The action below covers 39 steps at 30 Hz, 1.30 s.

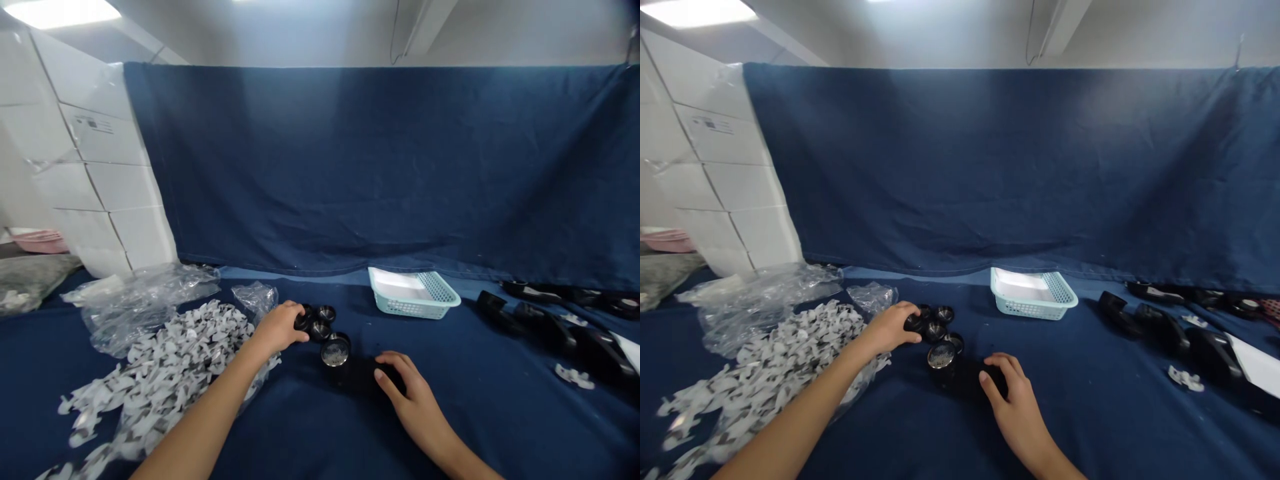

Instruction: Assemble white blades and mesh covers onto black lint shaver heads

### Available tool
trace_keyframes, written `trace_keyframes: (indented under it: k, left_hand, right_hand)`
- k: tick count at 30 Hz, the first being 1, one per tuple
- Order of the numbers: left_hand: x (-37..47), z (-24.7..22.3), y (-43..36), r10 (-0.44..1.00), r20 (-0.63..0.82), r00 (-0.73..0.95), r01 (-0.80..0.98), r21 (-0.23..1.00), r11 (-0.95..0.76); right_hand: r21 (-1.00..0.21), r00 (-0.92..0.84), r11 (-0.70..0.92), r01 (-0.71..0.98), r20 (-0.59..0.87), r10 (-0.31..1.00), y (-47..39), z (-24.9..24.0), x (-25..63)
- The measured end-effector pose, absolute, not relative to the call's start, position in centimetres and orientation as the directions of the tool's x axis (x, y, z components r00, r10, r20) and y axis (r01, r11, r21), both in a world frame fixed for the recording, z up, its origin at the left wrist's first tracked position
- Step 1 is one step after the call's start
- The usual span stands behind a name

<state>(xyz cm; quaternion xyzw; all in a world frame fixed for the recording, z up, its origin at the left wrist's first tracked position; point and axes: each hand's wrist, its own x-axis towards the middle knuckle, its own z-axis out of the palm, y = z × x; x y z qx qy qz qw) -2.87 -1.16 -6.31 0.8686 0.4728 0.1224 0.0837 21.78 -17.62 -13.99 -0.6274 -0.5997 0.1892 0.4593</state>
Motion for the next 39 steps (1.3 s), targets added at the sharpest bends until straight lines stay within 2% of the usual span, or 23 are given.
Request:
trace_keyframes:
  k: [9, 18, 29, 36, 39]
  left_hand:
    - [-3.2, -6.8, -1.6, 0.839, 0.01, 0.545, 0.816, 0.226, -0.532]
    - [-2.7, -6.4, -2.3, 0.873, -0.062, 0.484, 0.872, 0.117, -0.475]
    - [-3.3, -5.8, -2.1, 0.882, -0.022, 0.471, 0.875, 0.138, -0.464]
    - [-4.8, -3.1, -1.8, 0.885, 0.06, 0.462, 0.87, 0.166, -0.465]
    - [-4.5, -1.6, -1.1, 0.894, 0.024, 0.447, 0.886, 0.129, -0.446]
  right_hand:
    - [-0.796, 0.213, 0.153, 0.585, 0.333, 0.919, -17.6, -14.1, 21.9]
    - [-0.779, 0.15, 0.176, 0.601, 0.327, 0.933, -17.9, -13.6, 21.6]
    - [-0.681, -0.072, 0.237, 0.693, 0.261, 0.963, -19.3, -12.2, 20.8]
    - [-0.681, -0.02, 0.172, 0.712, 0.225, 0.974, -19.1, -13.1, 20.9]
    - [-0.684, -0.016, 0.164, 0.71, 0.217, 0.976, -19.0, -13.2, 20.9]
